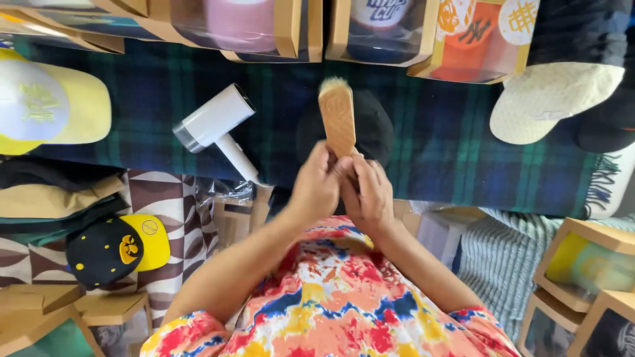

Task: Cleaning a black baseball cap using a brush and a lint roller on a workspace.

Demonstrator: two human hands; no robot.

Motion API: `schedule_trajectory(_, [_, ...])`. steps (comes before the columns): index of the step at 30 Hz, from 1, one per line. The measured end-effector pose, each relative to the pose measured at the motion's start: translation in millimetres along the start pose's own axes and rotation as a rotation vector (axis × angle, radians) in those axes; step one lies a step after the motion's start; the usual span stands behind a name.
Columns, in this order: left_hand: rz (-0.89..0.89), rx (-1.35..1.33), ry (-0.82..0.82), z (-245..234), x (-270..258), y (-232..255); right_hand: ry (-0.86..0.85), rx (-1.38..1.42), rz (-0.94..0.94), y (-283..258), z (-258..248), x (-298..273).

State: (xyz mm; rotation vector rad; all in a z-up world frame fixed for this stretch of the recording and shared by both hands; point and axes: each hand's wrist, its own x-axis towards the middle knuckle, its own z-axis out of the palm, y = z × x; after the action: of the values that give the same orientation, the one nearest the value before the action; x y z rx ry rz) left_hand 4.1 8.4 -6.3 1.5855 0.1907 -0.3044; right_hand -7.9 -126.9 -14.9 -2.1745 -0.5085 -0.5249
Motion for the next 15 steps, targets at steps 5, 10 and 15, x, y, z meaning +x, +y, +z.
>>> schedule_trajectory(5, [-0.187, 0.372, -0.154, -68.7, 37.7, 47.3, -0.014, -0.070, -0.114, 1.5, -1.0, 9.7])
schedule_trajectory(10, [0.203, 0.998, -0.219, -100.8, 98.0, 39.5, -0.015, -0.102, -0.230, 29.7, 15.1, 3.2])
schedule_trajectory(15, [0.222, 1.092, -0.497, -40.3, 99.2, 75.0, -0.032, -0.124, -0.257, 30.9, 14.6, 7.7])
